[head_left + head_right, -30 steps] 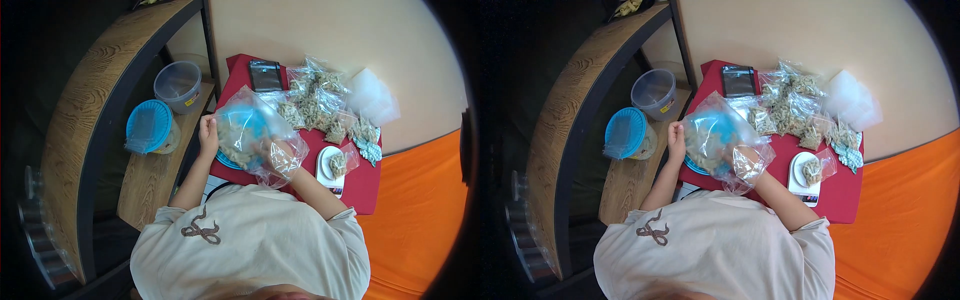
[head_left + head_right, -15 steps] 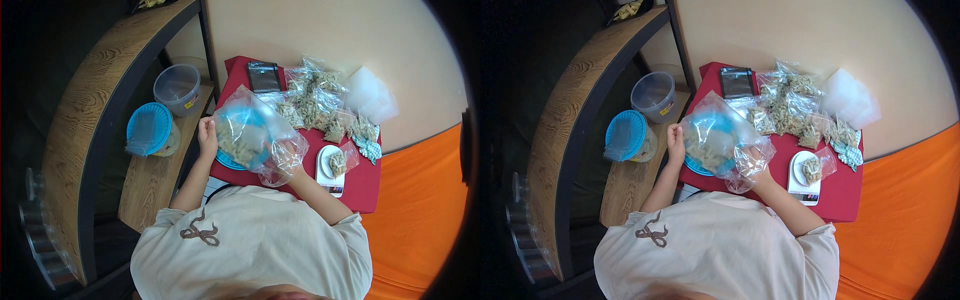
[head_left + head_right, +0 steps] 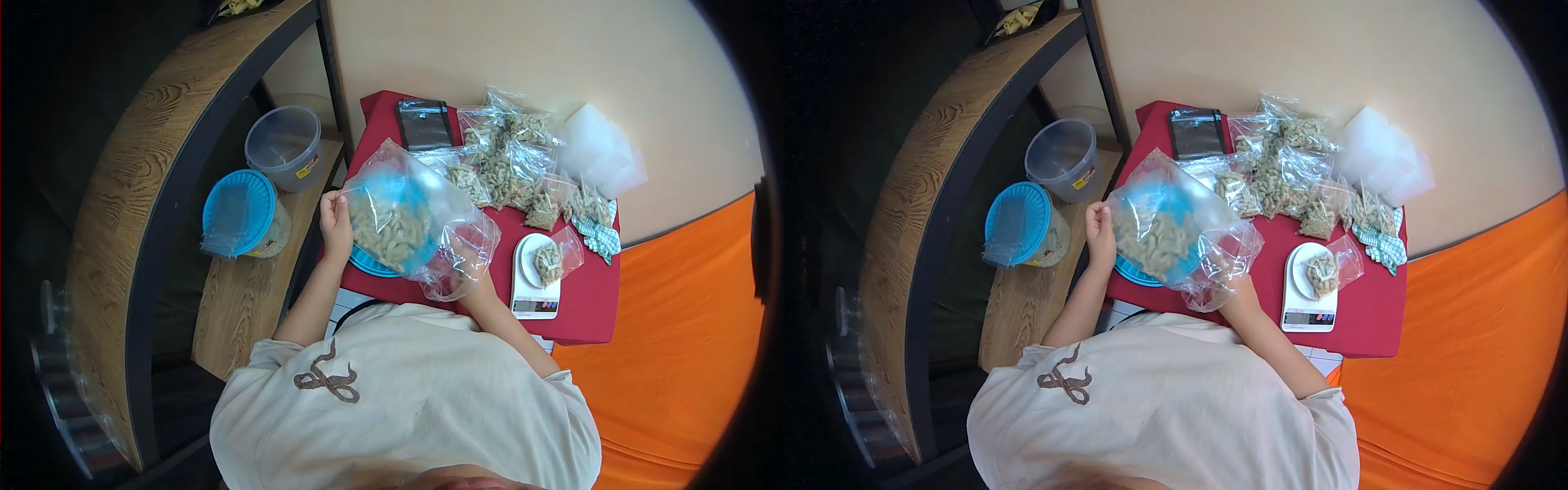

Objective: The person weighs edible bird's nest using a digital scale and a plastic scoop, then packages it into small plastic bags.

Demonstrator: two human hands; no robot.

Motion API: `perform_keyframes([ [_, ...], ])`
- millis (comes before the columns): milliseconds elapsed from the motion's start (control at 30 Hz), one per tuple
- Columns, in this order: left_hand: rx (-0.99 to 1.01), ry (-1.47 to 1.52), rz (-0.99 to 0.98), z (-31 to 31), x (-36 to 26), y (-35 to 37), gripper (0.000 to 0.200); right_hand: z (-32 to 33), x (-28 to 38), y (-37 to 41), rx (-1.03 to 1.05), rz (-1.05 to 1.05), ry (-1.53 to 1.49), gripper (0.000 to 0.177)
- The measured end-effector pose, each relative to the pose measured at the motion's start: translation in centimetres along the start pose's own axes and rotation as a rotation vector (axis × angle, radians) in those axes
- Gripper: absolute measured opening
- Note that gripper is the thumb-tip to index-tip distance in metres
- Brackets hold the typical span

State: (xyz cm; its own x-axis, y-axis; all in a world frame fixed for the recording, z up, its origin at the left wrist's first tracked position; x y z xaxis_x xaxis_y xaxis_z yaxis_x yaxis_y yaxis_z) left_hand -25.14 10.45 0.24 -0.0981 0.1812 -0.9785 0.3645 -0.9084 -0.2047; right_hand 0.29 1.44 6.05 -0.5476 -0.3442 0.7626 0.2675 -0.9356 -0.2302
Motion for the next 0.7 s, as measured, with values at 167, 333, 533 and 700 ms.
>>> perform_keyframes([
  [167, 0.016, 0.052, 0.056, 0.3, 0.4, -0.1, 0.014, -0.4, -0.7, -0.9, -0.022, 0.033, 0.086, 0.062],
  [333, 0.021, 0.096, 0.037, 0.2, 0.6, -0.3, 0.016, -1.7, 0.0, -4.0, 0.018, 0.175, 0.267, 0.065],
  [533, 0.045, 0.133, 0.051, 0.3, 0.5, -0.1, 0.019, -2.5, 0.5, -6.3, 0.141, -0.268, -0.104, 0.049],
  [700, 0.032, 0.191, 0.116, -0.5, 0.3, 0.1, 0.017, -2.7, -0.1, -6.4, 0.28, -0.266, -0.151, 0.025],
])
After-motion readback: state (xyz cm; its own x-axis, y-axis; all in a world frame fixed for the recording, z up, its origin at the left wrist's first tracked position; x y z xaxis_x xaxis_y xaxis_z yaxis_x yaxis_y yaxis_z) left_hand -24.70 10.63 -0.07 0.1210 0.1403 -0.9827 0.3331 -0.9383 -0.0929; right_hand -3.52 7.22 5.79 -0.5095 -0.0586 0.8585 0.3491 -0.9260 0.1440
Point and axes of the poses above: each hand's wrist, its own y-axis away from the middle knuckle, its own z-axis out of the back of the hand, x = y × z, the point moved 2 cm from there along -y, towards the middle knuckle, and after that the axes turned 13 degrees about -y, right-handed, at the moved point
